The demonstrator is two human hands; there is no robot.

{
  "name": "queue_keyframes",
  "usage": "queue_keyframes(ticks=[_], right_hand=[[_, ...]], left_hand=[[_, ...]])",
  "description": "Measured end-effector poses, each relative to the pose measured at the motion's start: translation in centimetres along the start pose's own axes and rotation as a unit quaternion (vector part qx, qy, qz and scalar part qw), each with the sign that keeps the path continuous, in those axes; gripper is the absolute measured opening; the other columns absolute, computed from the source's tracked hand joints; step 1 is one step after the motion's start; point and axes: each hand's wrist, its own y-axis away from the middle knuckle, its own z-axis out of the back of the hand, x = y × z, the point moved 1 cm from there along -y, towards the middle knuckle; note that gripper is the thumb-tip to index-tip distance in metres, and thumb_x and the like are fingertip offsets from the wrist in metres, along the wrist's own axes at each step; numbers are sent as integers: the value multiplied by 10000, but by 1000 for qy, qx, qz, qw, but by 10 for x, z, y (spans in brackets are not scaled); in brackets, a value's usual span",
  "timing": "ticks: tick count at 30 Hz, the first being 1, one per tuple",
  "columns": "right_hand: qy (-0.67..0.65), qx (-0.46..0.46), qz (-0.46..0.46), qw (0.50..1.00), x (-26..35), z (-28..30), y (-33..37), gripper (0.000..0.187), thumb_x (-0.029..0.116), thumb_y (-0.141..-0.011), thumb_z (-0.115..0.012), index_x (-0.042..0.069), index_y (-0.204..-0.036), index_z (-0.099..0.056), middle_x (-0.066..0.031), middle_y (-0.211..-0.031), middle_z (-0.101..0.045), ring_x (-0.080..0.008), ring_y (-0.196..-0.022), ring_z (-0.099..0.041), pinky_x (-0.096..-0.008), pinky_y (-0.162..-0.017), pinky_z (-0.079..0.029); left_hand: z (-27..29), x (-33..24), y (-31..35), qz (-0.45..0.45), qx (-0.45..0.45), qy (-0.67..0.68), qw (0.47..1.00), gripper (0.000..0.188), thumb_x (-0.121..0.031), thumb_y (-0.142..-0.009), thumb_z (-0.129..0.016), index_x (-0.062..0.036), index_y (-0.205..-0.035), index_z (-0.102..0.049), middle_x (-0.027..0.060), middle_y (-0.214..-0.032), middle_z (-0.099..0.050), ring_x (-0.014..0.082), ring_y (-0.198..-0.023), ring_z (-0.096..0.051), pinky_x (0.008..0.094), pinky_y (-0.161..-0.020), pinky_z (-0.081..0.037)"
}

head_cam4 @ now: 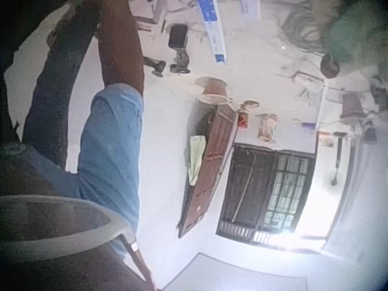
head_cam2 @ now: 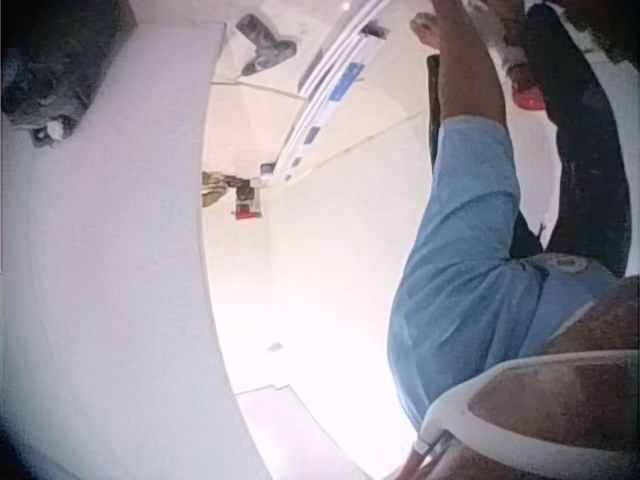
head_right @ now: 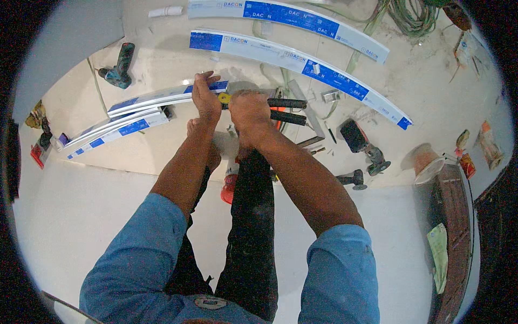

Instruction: The person sits on the floor and uses a power drill to assemble metal frame components. They then use a rivet gun to fasten the pieces together.

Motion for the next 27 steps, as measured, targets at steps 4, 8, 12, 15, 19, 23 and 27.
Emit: queue_keyframes(ticks=[4, 8, 12, 15, 19, 23, 27], right_hand=[[-11, 26, 7, 1000, 3, 2, 4, 410, 205, -868, -802, -43, -1181, -709, -218, -1126, -774, -378, -1060, -775, -470, -909, -626], [8, 8, -10, 1000, 7, -9, 2, 401, 210, -903, -758, -49, -1203, -698, -225, -1157, -752, -371, -1086, -766, -480, -919, -619], [90, -69, 38, 993, 6, 16, 13, 375, 174, -937, -715, -54, -1234, -687, -234, -1203, -701, -370, -1094, -765, -464, -912, -620], [60, -20, -48, 997, 2, 35, 29, 423, 159, -956, -698, -78, -1303, -651, -258, -1214, -666, -383, -1081, -769, -465, -907, -632], [-16, 72, -59, 995, -7, 28, 37, 508, 157, -970, -693, -156, -1352, -575, -297, -1191, -687, -393, -1075, -765, -479, -915, -645], [-34, 81, -60, 994, 10, 40, 46, 539, 168, -1002, -668, -224, -1349, -542, -338, -1188, -702, -401, -1078, -761, -480, -919, -647], [94, 107, -56, 988, 23, 15, 32, 654, 272, -1054, -634, -275, -1387, -505, -374, -1206, -695, -420, -1088, -758, -470, -925, -646]], left_hand=[[3, 2, -2, 7, 12, -42, 999, 647, -477, -1159, -357, 45, -1164, -738, 196, -964, -792, 272, -918, -722, 407, -857, -533], [3, -2, -3, -6, 4, -78, 997, 628, -446, -1153, -365, 49, -1116, -749, 197, -939, -789, 320, -873, -731, 434, -890, -531], [5, -7, -4, -64, 12, -114, 991, 585, -400, -1150, -361, 27, -1084, -755, 174, -917, -784, 356, -903, -728, 458, -990, -499], [2, -10, -1, -62, 12, -113, 992, 570, -388, -1150, -352, -1, -1067, -763, 158, -899, -780, 358, -965, -720, 494, -1118, -424], [0, -19, 6, -92, 31, -178, 979, 570, -378, -1156, -332, -27, -1067, -772, 147, -895, -783, 354, -1010, -712, 550, -1234, -280], [-8, -24, 12, -92, 36, -202, 974, 568, -366, -1161, -319, -40, -1080, -777, 141, -908, -790, 358, -1015, -713, 555, -1248, -246], [-1, -23, 5, -84, 48, -168, 981, 580, -373, -1165, -316, -35, -1062, -776, 135, -894, -783, 357, -1004, -712, 521, -1161, -345]])
